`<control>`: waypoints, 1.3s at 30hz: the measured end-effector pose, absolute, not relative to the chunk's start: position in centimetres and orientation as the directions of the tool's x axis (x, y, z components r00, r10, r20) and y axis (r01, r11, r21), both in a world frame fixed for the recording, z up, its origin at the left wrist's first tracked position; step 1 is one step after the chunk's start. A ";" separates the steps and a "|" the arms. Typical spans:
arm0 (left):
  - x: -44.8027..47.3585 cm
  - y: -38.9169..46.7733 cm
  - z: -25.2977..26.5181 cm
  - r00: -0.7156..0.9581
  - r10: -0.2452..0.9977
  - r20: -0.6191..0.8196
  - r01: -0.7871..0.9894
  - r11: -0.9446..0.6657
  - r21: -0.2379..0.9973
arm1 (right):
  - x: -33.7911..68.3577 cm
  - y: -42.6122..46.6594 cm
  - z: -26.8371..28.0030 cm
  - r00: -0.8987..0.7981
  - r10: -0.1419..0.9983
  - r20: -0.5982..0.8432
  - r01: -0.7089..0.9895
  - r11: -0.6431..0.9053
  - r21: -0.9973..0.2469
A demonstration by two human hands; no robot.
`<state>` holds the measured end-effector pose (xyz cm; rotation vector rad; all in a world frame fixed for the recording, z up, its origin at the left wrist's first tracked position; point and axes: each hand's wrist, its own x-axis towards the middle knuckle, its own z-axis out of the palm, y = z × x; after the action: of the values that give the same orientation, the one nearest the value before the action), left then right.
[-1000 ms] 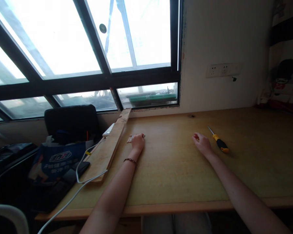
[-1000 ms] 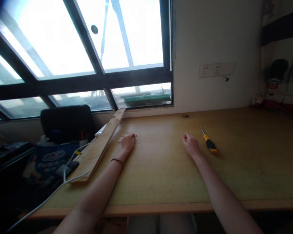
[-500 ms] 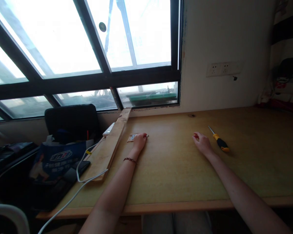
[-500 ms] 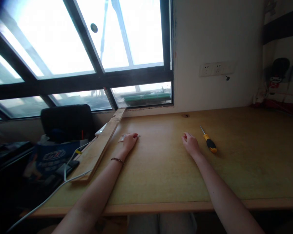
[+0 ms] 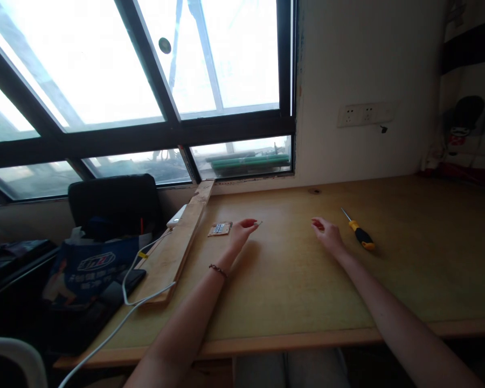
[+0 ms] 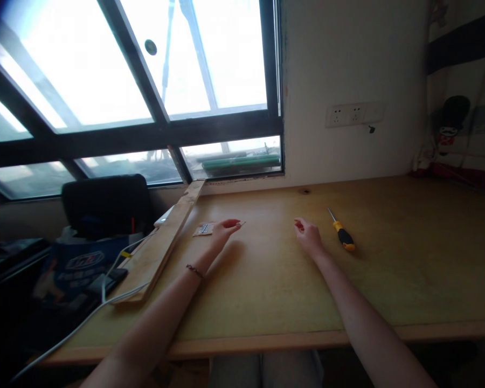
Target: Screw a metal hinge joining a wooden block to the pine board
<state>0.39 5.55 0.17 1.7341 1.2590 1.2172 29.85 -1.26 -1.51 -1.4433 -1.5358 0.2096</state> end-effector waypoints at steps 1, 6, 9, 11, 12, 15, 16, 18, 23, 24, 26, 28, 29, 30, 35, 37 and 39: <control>1.5 4.8 0.3 0.125 0.962 0.243 0.208 -0.265 0.941 | 29.2 -1.6 -1.0 0.142 0.843 0.518 0.626 0.329 -0.707; 7.1 0.4 0.1 0.284 0.958 0.041 -0.096 -0.014 0.995 | 25.9 -3.9 0.8 -0.184 0.788 0.588 0.588 0.568 -0.576; 8.8 -1.2 -0.5 0.330 0.944 0.011 -0.133 0.035 0.991 | 25.1 -4.7 1.1 -0.267 0.768 0.582 0.607 0.603 -0.517; 9.1 -1.5 -0.8 0.322 0.947 0.018 -0.132 0.026 0.991 | 25.0 -4.8 1.0 -0.294 0.774 0.562 0.622 0.601 -0.502; 9.0 -1.4 -0.9 0.308 0.951 0.032 -0.131 0.009 0.991 | 25.1 -4.8 1.0 -0.298 0.780 0.550 0.626 0.595 -0.504; 8.8 -0.8 -1.2 0.265 0.959 0.101 -0.151 -0.063 0.987 | 25.2 -4.4 0.7 -0.194 0.813 0.549 0.600 0.542 -0.589; 8.7 -0.6 -1.2 0.255 0.958 0.127 -0.157 -0.088 0.984 | 25.2 -4.1 0.6 -0.110 0.832 0.544 0.563 0.503 -0.656; 8.7 -0.3 -1.4 0.242 0.955 0.173 -0.143 -0.142 0.980 | 25.0 -3.7 0.3 0.070 0.892 0.447 0.406 0.384 -0.829; 8.8 -0.9 -1.3 0.259 0.926 0.275 0.015 -0.289 0.957 | 24.2 -3.6 0.0 0.066 0.997 0.037 -0.133 0.046 -0.990; 8.9 -1.2 -1.2 0.266 0.915 0.302 0.046 -0.325 0.945 | 24.1 -3.8 0.0 0.039 0.999 0.008 -0.185 0.016 -0.983; 9.0 -1.6 -1.0 0.278 0.886 0.372 0.116 -0.416 0.902 | 23.9 -4.0 0.1 0.014 1.000 -0.024 -0.237 -0.020 -0.971; 9.0 -1.9 -0.9 0.291 0.842 0.454 0.195 -0.517 0.834 | 23.9 -4.2 0.1 0.008 0.999 -0.047 -0.248 -0.043 -0.968; 9.0 -2.0 -0.9 0.300 0.818 0.491 0.233 -0.562 0.794 | 23.9 -4.2 0.1 0.002 0.998 -0.060 -0.246 -0.058 -0.968; 9.0 -2.0 -0.9 0.308 0.795 0.524 0.268 -0.600 0.754 | 23.9 -4.2 0.0 -0.007 0.997 -0.076 -0.243 -0.075 -0.967; 8.7 -2.0 -1.5 0.381 0.672 0.635 0.400 -0.739 0.543 | 23.7 -4.3 -0.3 -0.068 0.989 -0.133 -0.252 -0.146 -0.957; 8.5 -1.9 -1.7 0.472 0.586 0.659 0.413 -0.807 0.422 | 23.7 -4.2 -0.3 -0.061 0.990 -0.128 -0.272 -0.140 -0.952; 8.3 -1.6 -1.8 0.553 0.510 0.659 0.414 -0.855 0.313 | 24.1 -3.8 -0.2 -0.018 0.994 -0.109 -0.270 -0.110 -0.957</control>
<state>8.34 -1.64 -1.79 2.6599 0.7949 1.1894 24.05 -3.84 -0.23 -1.0799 -0.9518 1.4084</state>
